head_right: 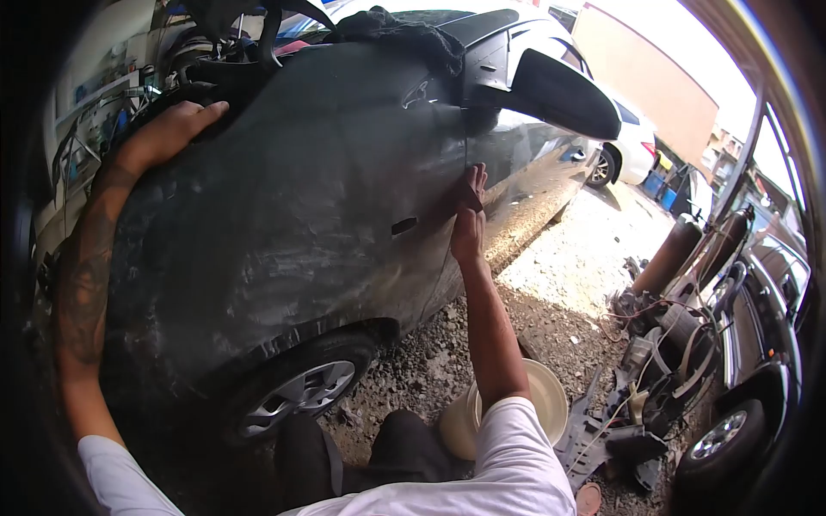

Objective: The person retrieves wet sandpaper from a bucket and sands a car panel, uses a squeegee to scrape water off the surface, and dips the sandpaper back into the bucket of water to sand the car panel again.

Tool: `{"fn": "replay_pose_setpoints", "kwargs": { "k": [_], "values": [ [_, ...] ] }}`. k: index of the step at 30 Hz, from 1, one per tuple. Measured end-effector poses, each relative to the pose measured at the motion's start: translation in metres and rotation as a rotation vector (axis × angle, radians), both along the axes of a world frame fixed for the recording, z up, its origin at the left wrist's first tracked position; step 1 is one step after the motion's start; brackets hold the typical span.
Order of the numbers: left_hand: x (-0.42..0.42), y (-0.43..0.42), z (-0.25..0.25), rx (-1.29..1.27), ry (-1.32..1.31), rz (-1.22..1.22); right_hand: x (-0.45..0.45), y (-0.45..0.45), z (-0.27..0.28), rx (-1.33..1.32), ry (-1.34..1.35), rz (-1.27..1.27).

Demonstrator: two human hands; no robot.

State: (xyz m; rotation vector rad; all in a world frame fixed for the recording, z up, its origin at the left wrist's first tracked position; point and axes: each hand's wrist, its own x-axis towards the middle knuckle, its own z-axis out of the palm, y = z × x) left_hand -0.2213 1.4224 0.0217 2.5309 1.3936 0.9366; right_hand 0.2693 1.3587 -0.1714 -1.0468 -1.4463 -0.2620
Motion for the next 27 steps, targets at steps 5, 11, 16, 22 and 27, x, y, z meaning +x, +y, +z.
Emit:
{"fn": "replay_pose_setpoints", "kwargs": {
  "k": [5, 11, 16, 22, 27],
  "values": [
    [0.002, -0.007, 0.004, -0.211, -0.028, -0.11, 0.066, 0.03, -0.001, -0.091, 0.639, 0.503],
    [0.002, -0.007, 0.005, -0.108, 0.045, -0.028, 0.01, 0.008, -0.007, 0.013, 0.04, -0.058],
    [0.002, -0.004, 0.006, -0.221, 0.005, -0.079, 0.013, 0.008, 0.006, -0.242, 0.378, 0.062],
    [0.0, -0.001, 0.004, -0.144, 0.016, -0.101, 0.062, 0.025, -0.039, -0.239, 0.504, 0.211],
    [0.001, 0.005, 0.002, -0.173, 0.004, -0.105, -0.002, -0.016, -0.048, -0.169, 0.112, -0.049]
  ]
}}
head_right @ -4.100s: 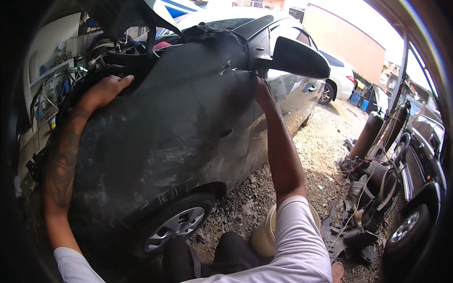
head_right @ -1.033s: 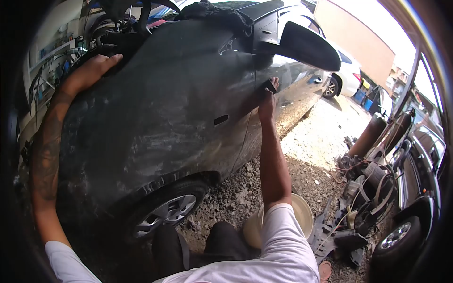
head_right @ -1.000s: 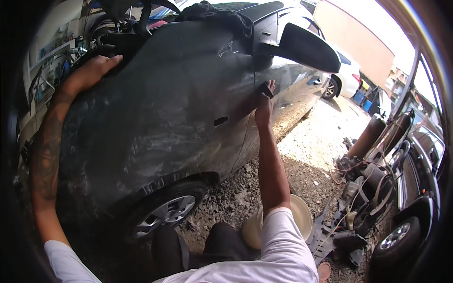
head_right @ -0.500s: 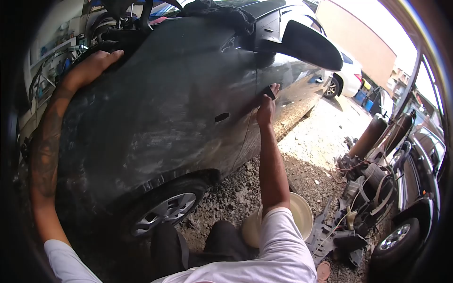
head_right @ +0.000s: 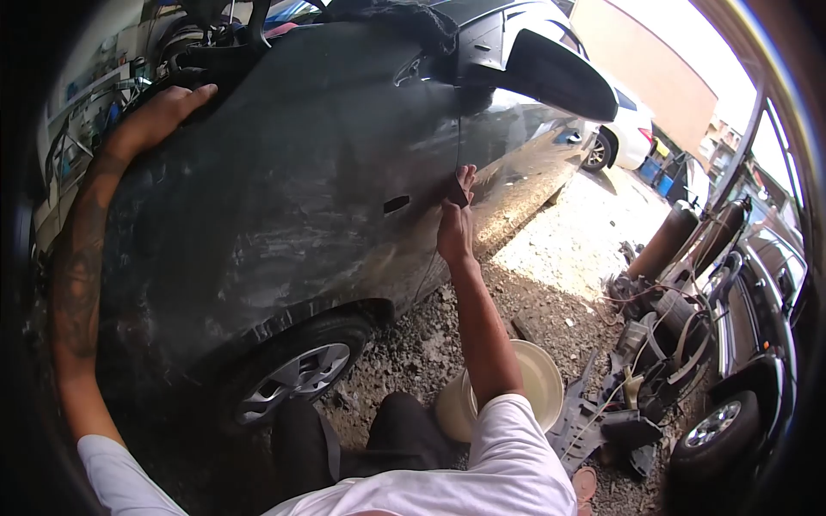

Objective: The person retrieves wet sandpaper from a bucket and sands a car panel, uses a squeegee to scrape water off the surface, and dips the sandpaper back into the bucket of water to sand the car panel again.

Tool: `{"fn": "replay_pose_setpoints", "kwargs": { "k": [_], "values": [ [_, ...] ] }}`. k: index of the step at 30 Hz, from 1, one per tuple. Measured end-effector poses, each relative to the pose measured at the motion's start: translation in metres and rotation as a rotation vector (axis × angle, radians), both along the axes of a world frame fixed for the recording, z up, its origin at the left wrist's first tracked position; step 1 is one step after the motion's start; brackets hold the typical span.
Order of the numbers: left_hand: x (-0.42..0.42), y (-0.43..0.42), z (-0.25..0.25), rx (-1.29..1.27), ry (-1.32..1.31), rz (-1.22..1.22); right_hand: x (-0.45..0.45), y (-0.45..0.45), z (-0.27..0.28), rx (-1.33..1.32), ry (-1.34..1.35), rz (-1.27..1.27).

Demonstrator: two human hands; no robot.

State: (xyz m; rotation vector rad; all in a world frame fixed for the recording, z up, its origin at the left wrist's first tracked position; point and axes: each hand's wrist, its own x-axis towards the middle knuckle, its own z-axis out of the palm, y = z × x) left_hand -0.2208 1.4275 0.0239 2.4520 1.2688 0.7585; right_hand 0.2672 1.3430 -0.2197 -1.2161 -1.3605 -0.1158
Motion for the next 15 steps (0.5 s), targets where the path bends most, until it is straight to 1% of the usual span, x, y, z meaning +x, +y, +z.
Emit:
{"fn": "replay_pose_setpoints", "kwargs": {
  "k": [1, 2, 3, 4, 5, 6, 7, 8, 10, 11, 12, 14, 15],
  "values": [
    [0.0, 0.0, -0.002, 0.066, -0.013, -0.001, -0.002, -0.001, 0.005, 0.031, -0.041, 0.002],
    [-0.001, 0.0, -0.005, 0.127, -0.02, 0.0, 0.012, 0.006, 0.011, 0.055, -0.022, 0.002],
    [-0.001, -0.001, -0.005, 0.122, -0.018, 0.003, 0.047, 0.024, 0.016, 0.069, 0.124, 0.032],
    [-0.001, -0.001, -0.002, 0.076, -0.013, -0.019, 0.089, 0.044, 0.021, 0.021, 0.379, 0.165],
    [0.0, -0.002, -0.001, 0.028, -0.009, -0.043, 0.12, 0.059, 0.025, 0.011, 0.514, 0.278],
    [0.0, -0.003, -0.001, 0.017, -0.012, -0.04, 0.144, 0.071, 0.022, 0.045, 0.516, 0.351],
    [-0.001, -0.004, 0.001, 0.014, 0.002, -0.042, 0.121, 0.076, 0.025, 0.166, 0.369, 0.084],
    [0.0, -0.005, 0.0, 0.012, 0.018, -0.046, 0.096, 0.067, 0.013, 0.247, 0.238, 0.022],
    [0.004, -0.009, 0.0, 0.046, 0.028, -0.003, -0.004, 0.016, 0.025, 0.204, -0.039, -0.099],
    [0.003, -0.011, 0.0, 0.08, 0.042, 0.046, 0.017, 0.011, 0.025, 0.014, -0.179, 0.105],
    [0.002, -0.014, 0.001, 0.076, 0.038, 0.061, 0.019, 0.029, 0.026, 0.246, -0.03, -0.051],
    [0.003, -0.015, 0.002, 0.102, 0.095, 0.048, 0.082, 0.045, 0.052, -0.074, 0.545, 0.081],
    [0.003, -0.016, 0.002, 0.092, 0.094, 0.054, 0.059, 0.034, 0.07, -0.016, 0.579, 0.148]
  ]
}}
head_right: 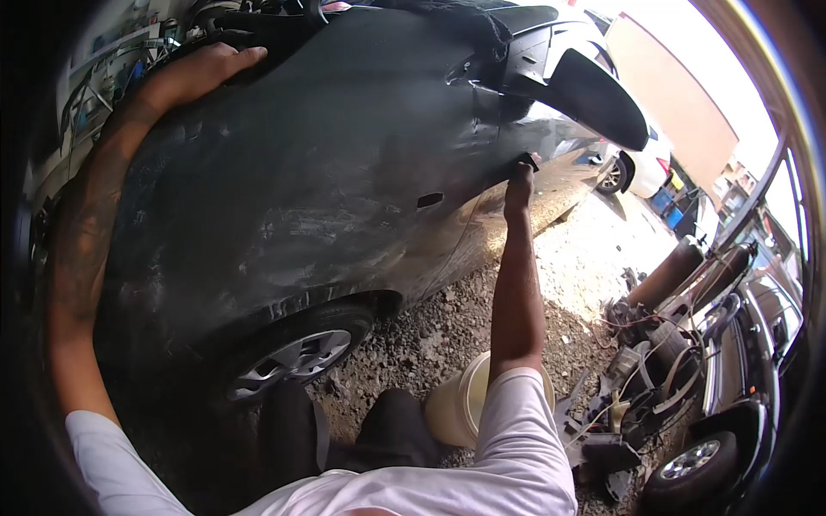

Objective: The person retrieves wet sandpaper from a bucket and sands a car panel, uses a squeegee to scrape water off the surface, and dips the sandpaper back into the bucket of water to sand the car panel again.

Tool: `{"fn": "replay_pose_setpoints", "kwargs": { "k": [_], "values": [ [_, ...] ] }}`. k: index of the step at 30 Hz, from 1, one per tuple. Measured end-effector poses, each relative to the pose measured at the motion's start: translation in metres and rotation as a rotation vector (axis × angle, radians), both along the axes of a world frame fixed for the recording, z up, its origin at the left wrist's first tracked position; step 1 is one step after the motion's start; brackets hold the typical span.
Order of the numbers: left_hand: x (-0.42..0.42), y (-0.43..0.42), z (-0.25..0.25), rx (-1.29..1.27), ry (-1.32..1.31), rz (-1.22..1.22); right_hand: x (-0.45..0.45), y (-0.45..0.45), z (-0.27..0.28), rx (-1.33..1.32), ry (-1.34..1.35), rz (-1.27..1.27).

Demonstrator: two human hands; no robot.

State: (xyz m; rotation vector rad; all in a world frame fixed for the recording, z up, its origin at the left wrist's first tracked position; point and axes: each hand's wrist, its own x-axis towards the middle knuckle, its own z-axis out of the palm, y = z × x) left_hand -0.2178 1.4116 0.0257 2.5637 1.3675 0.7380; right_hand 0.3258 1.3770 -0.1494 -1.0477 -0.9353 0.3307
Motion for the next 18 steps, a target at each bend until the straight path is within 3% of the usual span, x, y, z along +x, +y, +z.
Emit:
{"fn": "replay_pose_setpoints", "kwargs": {
  "k": [1, 2, 3, 5, 6, 7, 9, 11, 12, 13, 15, 16, 17, 18],
  "values": [
    [0.0, 0.003, -0.001, 0.018, 0.007, -0.002, -0.026, -0.013, 0.023, 0.074, 0.037, 0.045],
    [-0.001, 0.006, -0.002, 0.041, 0.01, -0.004, 0.0, 0.008, 0.005, 0.136, -0.082, -0.024],
    [0.0, 0.006, -0.002, 0.042, 0.002, -0.001, 0.013, 0.014, -0.018, 0.098, -0.076, 0.095],
    [0.0, 0.009, -0.003, 0.087, -0.003, 0.004, -0.058, -0.001, -0.029, 0.234, -0.623, -0.289],
    [-0.001, 0.009, -0.004, 0.087, -0.007, 0.013, -0.043, -0.006, -0.024, 0.088, -0.725, -0.094],
    [-0.001, 0.014, -0.005, 0.088, -0.017, 0.014, -0.036, 0.009, -0.019, 0.249, -0.571, -0.213],
    [-0.001, 0.014, -0.006, 0.078, -0.024, 0.011, 0.07, 0.06, -0.005, 0.184, -0.137, 0.041],
    [-0.001, 0.006, -0.002, -0.088, -0.081, -0.002, 0.046, 0.022, 0.035, 0.064, -0.156, 0.025],
    [-0.001, 0.004, 0.0, -0.092, -0.059, 0.038, 0.039, 0.006, 0.041, 0.118, -0.311, 0.006],
    [-0.003, 0.009, -0.001, -0.087, -0.049, 0.021, 0.05, -0.015, 0.036, 0.12, -0.302, -0.012],
    [-0.005, 0.019, -0.005, -0.01, -0.066, -0.037, 0.068, -0.076, 0.01, -0.178, -0.566, -0.146],
    [-0.003, 0.019, -0.004, -0.004, -0.058, -0.048, 0.042, -0.115, -0.006, -0.191, -0.234, -0.075],
    [-0.002, 0.018, -0.005, -0.037, -0.09, -0.033, 0.064, -0.152, -0.053, -0.251, -0.25, -0.072],
    [-0.004, 0.019, -0.006, -0.07, -0.124, -0.013, 0.019, -0.206, -0.064, -0.389, -0.197, -0.014]
  ]
}}
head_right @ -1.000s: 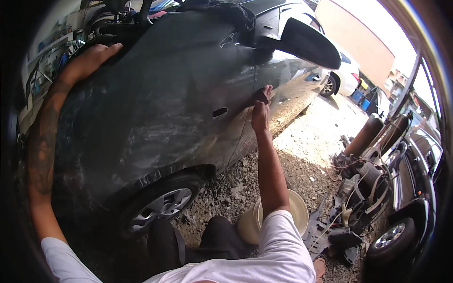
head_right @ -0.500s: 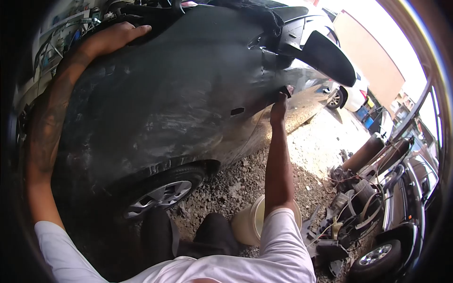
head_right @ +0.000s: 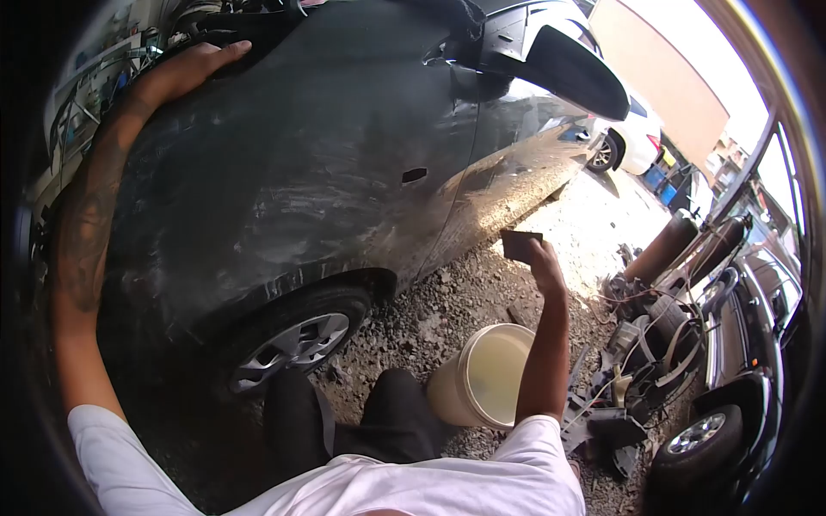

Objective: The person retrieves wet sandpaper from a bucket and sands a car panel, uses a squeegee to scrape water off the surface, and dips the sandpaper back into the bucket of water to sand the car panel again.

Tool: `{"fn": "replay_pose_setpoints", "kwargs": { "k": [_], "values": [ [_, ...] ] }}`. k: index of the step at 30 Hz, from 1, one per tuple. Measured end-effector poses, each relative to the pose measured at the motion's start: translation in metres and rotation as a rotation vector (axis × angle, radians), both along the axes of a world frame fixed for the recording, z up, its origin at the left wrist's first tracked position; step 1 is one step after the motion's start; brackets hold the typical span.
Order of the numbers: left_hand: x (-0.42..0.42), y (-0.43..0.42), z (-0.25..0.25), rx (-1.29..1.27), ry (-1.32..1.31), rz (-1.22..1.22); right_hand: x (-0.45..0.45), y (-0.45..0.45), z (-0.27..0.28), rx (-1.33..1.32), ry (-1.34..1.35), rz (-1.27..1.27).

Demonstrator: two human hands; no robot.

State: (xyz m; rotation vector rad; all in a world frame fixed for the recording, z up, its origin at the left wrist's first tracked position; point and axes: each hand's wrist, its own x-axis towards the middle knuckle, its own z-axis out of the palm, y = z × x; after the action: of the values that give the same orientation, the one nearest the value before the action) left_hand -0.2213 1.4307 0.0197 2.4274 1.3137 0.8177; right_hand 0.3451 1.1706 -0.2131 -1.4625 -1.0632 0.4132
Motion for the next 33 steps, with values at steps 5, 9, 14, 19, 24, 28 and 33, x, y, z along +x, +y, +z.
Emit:
{"fn": "replay_pose_setpoints", "kwargs": {
  "k": [5, 9, 14, 19, 24, 28, 33],
  "values": [
    [0.002, 0.0, 0.005, -0.019, 0.05, -0.049, 0.019, -0.126, -0.168, -1.273, -0.288, 0.071],
    [-0.004, -0.005, 0.001, 0.093, 0.022, -0.052, -0.023, -0.151, -0.205, -1.282, -0.146, 0.176],
    [-0.011, -0.012, 0.002, -0.092, -0.021, 0.053, -0.001, -0.19, -0.313, -1.406, 0.157, -0.012],
    [-0.001, -0.036, -0.006, 0.008, -0.02, 0.317, 0.008, -0.224, -0.332, -0.679, 1.3, -0.574],
    [0.019, -0.056, 0.029, -0.01, 0.355, 0.385, 0.002, -0.159, -0.216, 0.042, 1.554, -0.395],
    [0.079, -0.133, 0.017, 0.292, -0.207, 0.23, 0.005, -0.037, -0.052, -0.304, 0.262, -0.376],
    [0.242, -0.106, 0.14, 0.459, -0.516, -0.34, -0.087, 0.132, 0.171, 0.077, 0.065, -0.153]
  ]
}}
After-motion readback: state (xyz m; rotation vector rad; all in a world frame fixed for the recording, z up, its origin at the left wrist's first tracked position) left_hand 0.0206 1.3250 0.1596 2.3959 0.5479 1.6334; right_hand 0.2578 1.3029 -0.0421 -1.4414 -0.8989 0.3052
